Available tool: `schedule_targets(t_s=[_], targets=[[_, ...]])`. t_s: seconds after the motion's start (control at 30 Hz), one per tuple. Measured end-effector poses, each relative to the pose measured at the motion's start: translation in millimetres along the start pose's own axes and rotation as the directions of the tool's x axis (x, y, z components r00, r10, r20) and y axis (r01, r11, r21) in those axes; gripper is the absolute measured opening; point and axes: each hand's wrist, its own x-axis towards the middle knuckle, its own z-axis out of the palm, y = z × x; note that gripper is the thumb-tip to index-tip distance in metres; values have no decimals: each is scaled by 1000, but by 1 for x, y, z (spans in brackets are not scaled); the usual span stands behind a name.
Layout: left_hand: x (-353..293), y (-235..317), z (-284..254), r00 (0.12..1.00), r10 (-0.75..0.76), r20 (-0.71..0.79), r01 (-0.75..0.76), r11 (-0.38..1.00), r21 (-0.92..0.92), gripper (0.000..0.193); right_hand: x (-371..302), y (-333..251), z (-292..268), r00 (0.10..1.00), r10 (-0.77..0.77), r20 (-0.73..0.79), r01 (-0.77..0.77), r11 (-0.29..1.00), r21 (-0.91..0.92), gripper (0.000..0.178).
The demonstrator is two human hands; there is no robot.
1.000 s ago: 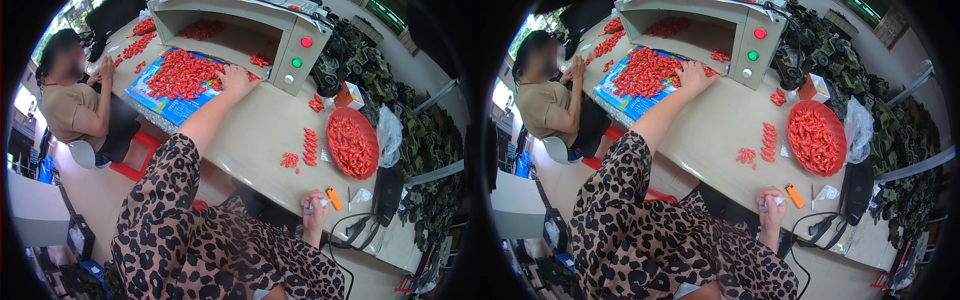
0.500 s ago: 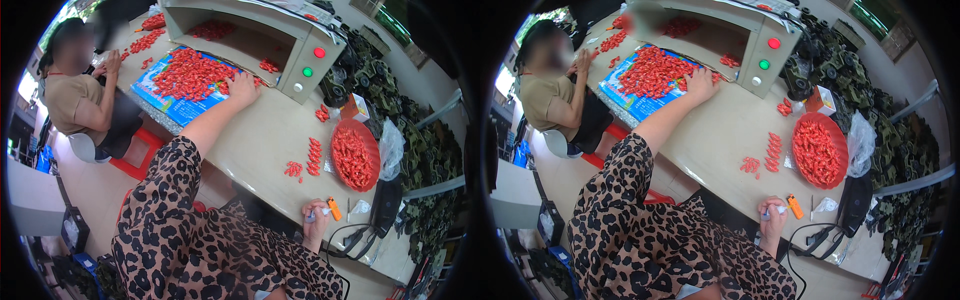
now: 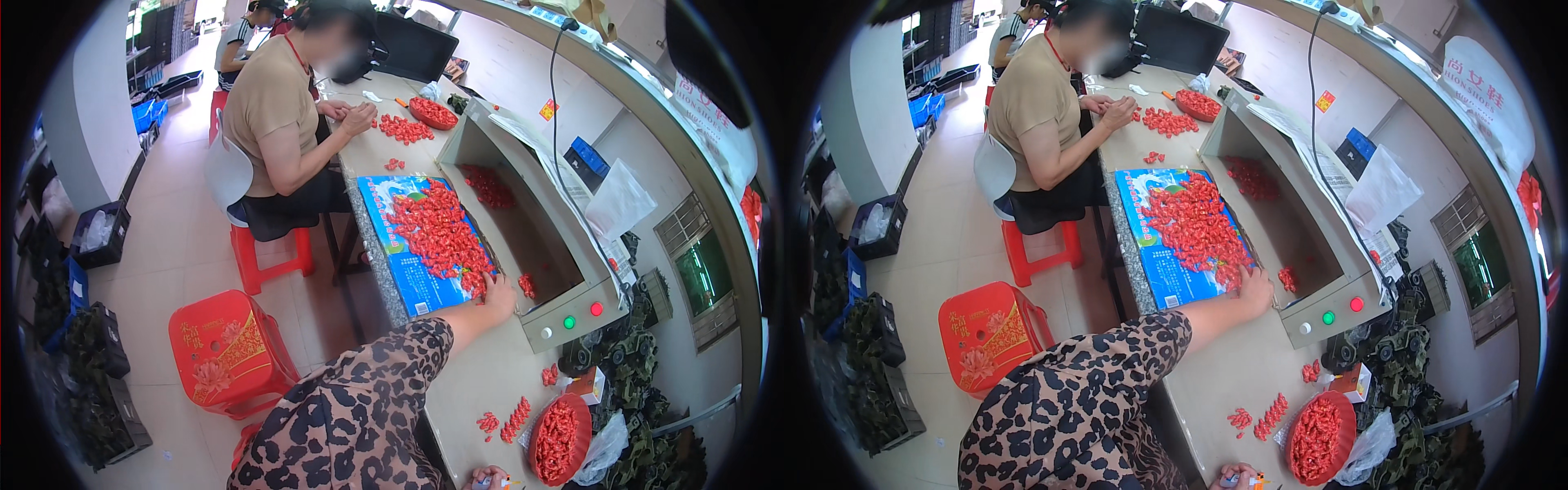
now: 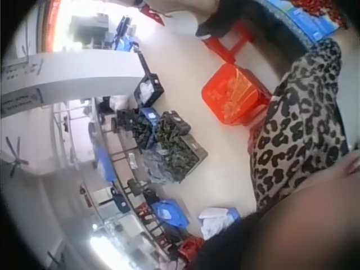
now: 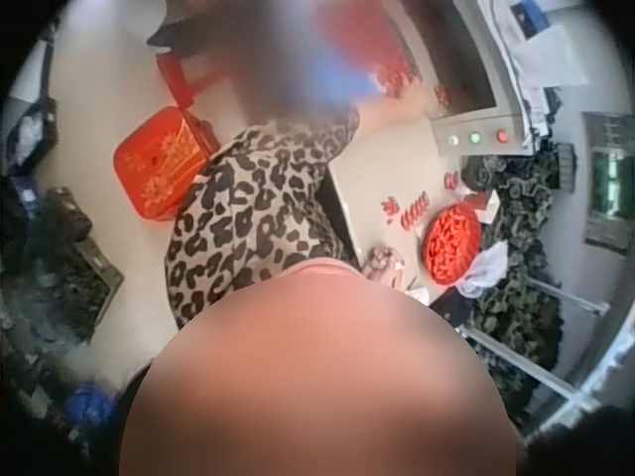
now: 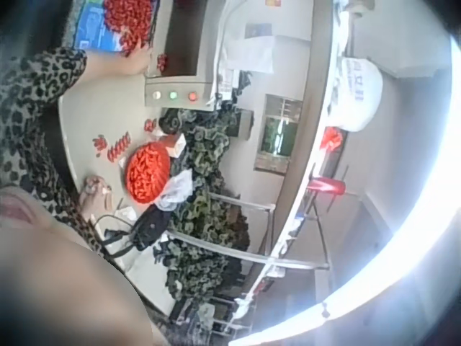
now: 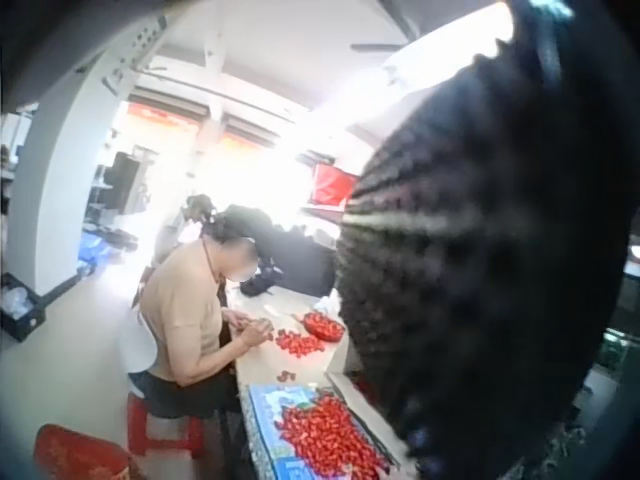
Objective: The person applies glue to small red craft pieces using a squeeze bottle, retrieves additional pieces from a machine and the table, and attaches them together by hand.
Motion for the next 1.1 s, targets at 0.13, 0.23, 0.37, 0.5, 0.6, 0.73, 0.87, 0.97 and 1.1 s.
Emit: schedule_targets(t_s=[0.13, 0.23, 0.37, 0.5, 0.6, 0.73, 0.87, 0.97, 1.1], targets=[[0, 1, -4, 999, 46, -24, -48, 997, -53, 27, -1, -6, 15, 990, 118, -71, -120, 993, -25, 5], [4, 3, -2, 998, 35, -45, -37, 997, -64, 25, 0, -4, 21, 997, -20, -73, 20, 1000, 6, 5], [8, -1, 3, 999, 5, -34, -8, 994, -106, 24, 1, 0, 14, 999, 0, -46, 2, 999, 42, 6], [2, -4, 3, 1000, 18, -10, -19, 996, -84, 28, -11, -2, 25, 996, -60, -61, 62, 998, 33, 6], [-5, -12, -5, 992, 119, 44, -115, 989, -89, 32, -15, -2, 23, 988, -100, -116, 105, 994, 42, 7], [-7, -29, -15, 914, 358, 191, -364, 932, -4, 31, 5, 26, -9, 961, -250, 120, 235, 964, 125, 11], [-4, -55, -44, 885, 453, 105, -408, 865, -293, 25, 13, 23, -11, 963, -229, 142, 212, 969, 130, 12], [10, -79, -27, 874, 442, -202, -484, 751, -449, 26, 16, 25, -11, 964, -243, 105, 227, 963, 143, 11], [-33, -70, -57, 896, 418, -148, -433, 897, -90, 51, 15, 26, -12, 966, -240, 102, 219, 959, 180, 10]])
